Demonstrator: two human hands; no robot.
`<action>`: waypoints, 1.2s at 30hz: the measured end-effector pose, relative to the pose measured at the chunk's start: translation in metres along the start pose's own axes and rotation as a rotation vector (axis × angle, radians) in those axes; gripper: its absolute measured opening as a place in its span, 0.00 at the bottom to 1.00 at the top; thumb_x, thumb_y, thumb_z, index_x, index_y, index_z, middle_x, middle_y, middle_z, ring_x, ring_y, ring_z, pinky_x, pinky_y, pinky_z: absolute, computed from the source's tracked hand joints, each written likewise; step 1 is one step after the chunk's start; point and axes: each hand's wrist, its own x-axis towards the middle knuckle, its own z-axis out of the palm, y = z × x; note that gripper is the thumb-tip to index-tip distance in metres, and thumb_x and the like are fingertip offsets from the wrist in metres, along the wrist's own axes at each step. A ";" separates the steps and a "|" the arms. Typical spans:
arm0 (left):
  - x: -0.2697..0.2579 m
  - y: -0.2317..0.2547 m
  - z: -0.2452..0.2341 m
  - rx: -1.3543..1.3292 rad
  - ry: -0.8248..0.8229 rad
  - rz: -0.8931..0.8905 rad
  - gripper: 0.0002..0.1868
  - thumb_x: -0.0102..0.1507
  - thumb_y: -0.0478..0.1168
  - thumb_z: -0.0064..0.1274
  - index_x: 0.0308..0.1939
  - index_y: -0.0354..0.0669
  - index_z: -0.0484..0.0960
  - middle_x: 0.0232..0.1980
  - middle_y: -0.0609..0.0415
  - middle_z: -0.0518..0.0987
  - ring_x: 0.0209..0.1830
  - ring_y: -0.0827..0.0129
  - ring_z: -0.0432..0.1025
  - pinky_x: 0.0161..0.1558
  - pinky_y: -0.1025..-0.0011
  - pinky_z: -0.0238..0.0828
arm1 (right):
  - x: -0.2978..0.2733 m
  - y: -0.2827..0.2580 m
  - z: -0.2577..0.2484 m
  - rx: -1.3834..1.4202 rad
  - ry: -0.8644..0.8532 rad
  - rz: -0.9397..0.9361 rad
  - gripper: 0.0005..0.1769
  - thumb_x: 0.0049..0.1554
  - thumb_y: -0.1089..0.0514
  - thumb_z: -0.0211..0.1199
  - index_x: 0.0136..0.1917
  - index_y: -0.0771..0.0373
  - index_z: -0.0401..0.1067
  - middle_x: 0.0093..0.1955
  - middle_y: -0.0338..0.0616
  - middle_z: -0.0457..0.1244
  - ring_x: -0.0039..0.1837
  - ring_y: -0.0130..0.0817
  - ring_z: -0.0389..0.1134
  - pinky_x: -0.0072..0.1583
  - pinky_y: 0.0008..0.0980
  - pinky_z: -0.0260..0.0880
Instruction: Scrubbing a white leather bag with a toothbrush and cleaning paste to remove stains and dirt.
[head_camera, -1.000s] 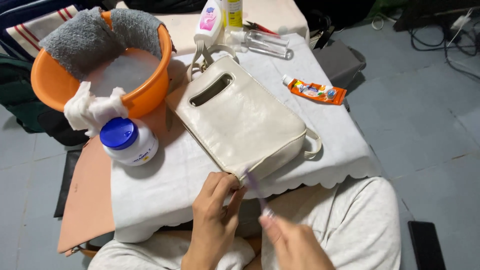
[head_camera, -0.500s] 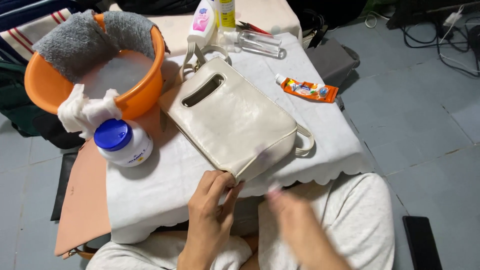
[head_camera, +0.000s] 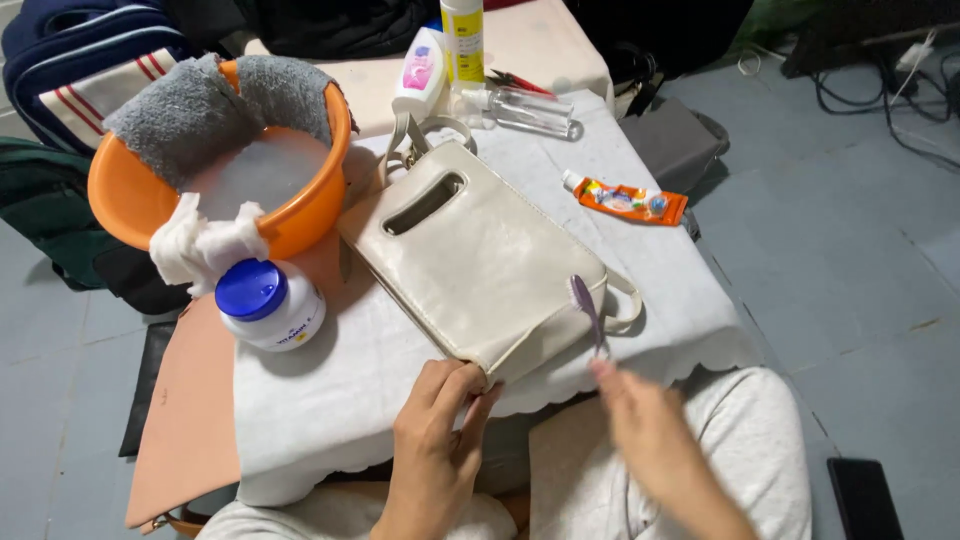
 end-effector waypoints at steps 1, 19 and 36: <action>-0.001 -0.002 0.001 0.001 0.008 0.001 0.10 0.57 0.25 0.59 0.39 0.39 0.77 0.39 0.58 0.77 0.31 0.72 0.69 0.33 0.75 0.69 | -0.013 -0.007 0.010 -0.004 0.000 -0.007 0.37 0.67 0.35 0.34 0.28 0.59 0.61 0.21 0.33 0.47 0.21 0.27 0.47 0.26 0.28 0.54; -0.006 -0.008 0.003 0.039 -0.019 -0.060 0.09 0.57 0.26 0.60 0.38 0.40 0.77 0.40 0.59 0.77 0.32 0.75 0.74 0.34 0.76 0.74 | -0.026 -0.027 -0.030 -0.125 0.030 0.167 0.21 0.64 0.54 0.47 0.70 0.52 0.66 0.63 0.39 0.70 0.26 0.28 0.69 0.33 0.23 0.80; 0.013 0.050 0.046 0.699 0.236 0.132 0.29 0.52 0.56 0.70 0.52 0.49 0.84 0.61 0.47 0.74 0.66 0.54 0.64 0.66 0.55 0.60 | -0.011 0.022 -0.068 0.289 0.009 0.033 0.33 0.68 0.42 0.46 0.30 0.67 0.67 0.22 0.42 0.54 0.26 0.32 0.53 0.31 0.32 0.52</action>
